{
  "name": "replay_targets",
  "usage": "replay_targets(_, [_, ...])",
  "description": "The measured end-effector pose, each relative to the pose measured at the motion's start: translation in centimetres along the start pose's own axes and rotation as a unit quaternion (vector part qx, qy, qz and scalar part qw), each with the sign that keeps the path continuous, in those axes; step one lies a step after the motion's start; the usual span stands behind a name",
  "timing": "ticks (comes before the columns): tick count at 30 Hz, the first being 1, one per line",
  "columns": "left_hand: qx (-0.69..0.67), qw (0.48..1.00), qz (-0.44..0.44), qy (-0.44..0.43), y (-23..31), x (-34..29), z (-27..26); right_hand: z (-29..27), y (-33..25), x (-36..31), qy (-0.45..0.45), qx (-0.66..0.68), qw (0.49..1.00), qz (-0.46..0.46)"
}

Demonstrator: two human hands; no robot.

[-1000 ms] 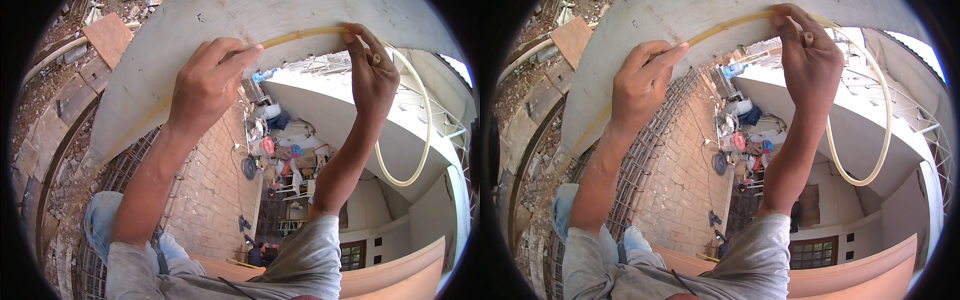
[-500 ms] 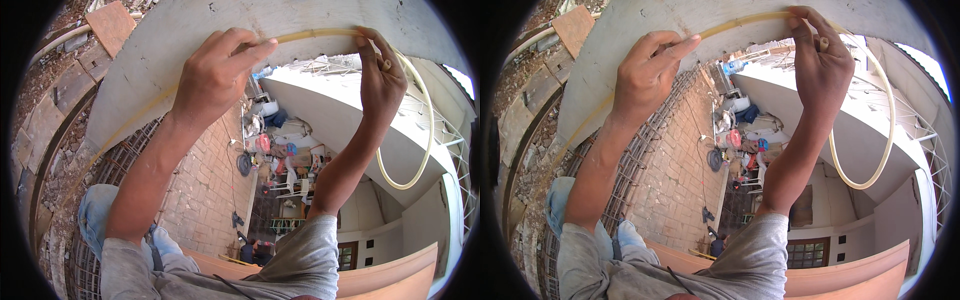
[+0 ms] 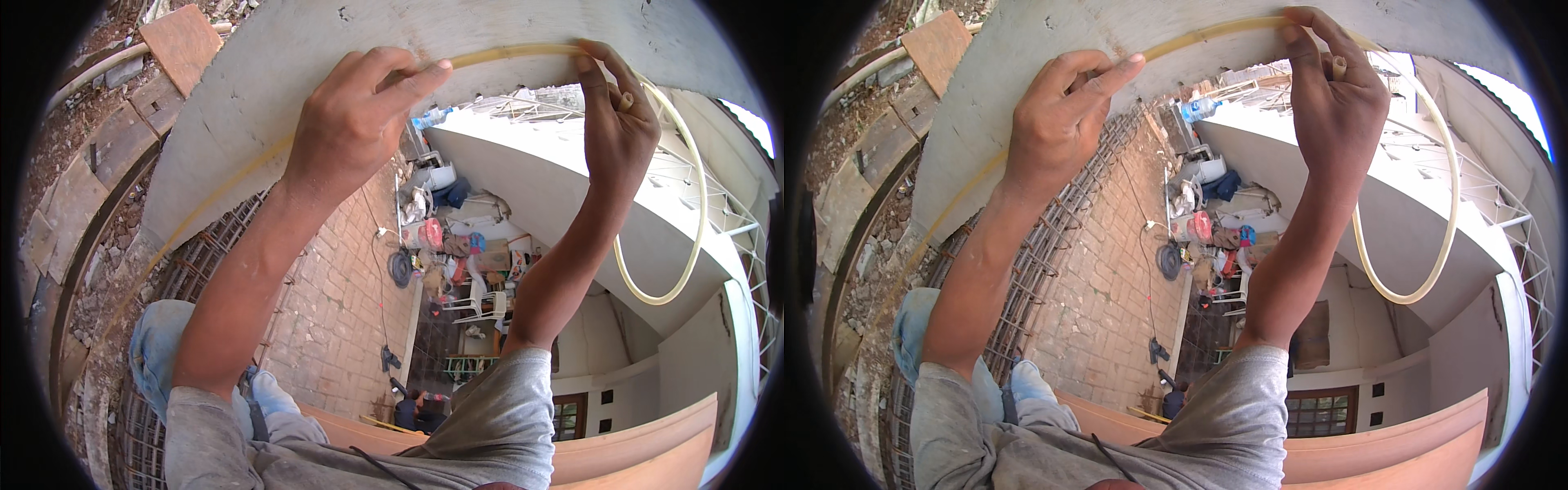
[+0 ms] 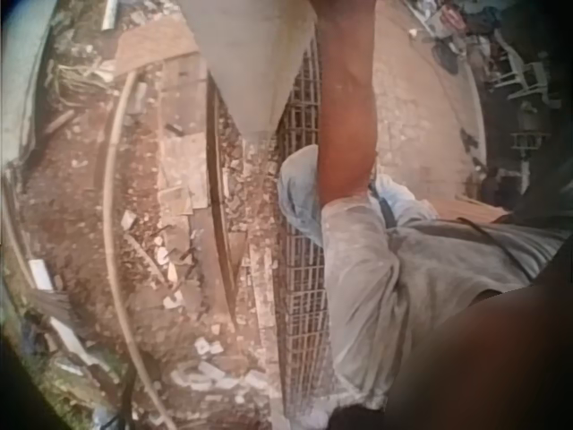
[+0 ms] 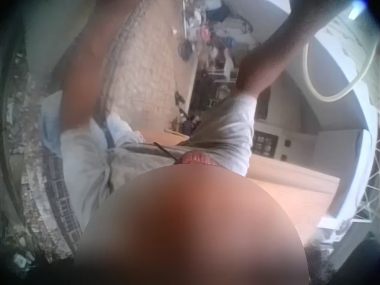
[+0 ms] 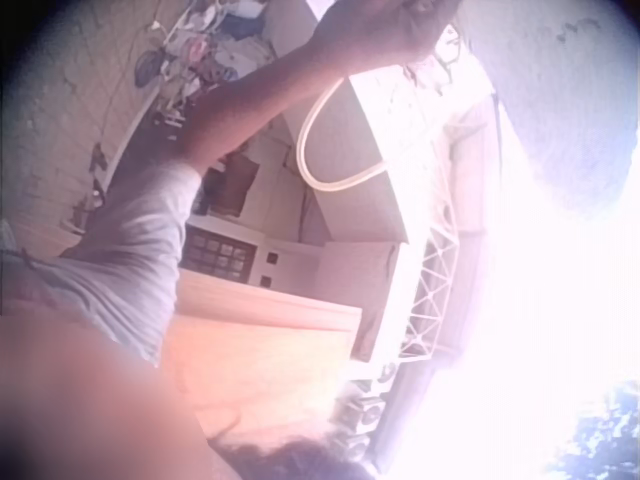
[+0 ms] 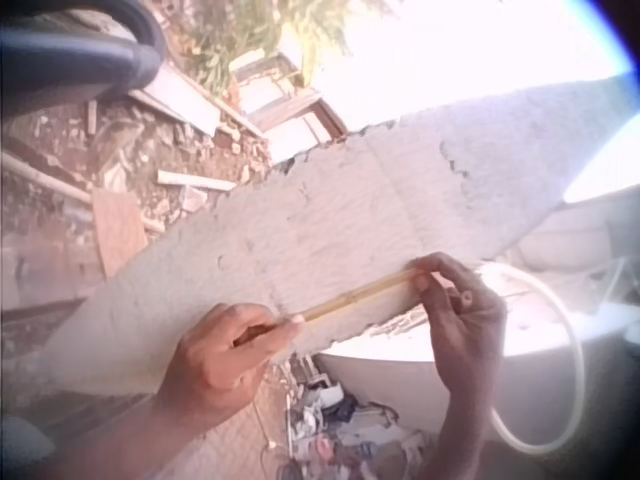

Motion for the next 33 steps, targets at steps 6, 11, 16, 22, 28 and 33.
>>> replay_targets(6, [-0.005,1.0,0.002,-0.025,0.06,0.06,-0.16,-0.11,-0.63,-0.1,-0.033,0.022,0.999,-0.012])
replay_targets(11, [-0.008,1.0,0.015,-0.015,-0.09,0.19,-0.04,-0.06,-0.76,-0.21,-0.034,0.034,0.999,-0.008])
replay_targets(16, [0.004,0.999,-0.015,-0.04,0.11,-0.05,-0.18,0.1,-0.61,-0.22,-0.023,0.021,0.999,-0.039])
replay_targets(22, [0.01,0.999,-0.012,-0.049,0.02,0.0,-0.24,0.4,-0.39,-0.5,-0.02,0.045,0.998,-0.025])
replay_targets(28, [0.011,0.998,-0.011,-0.058,0.12,0.13,-0.38,0.22,-0.51,-0.47,-0.02,0.045,0.999,-0.02])
replay_targets(33, [0.003,0.998,-0.013,-0.055,0.04,0.16,-0.32,0.23,-0.55,-0.55,-0.016,0.033,0.999,-0.026])
Point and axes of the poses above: each hand's wrist, its own x-axis towards the middle knuckle, its own z-axis out of the palm, y = z × x, the point moved 1 cm from there along x, towards the middle knuckle
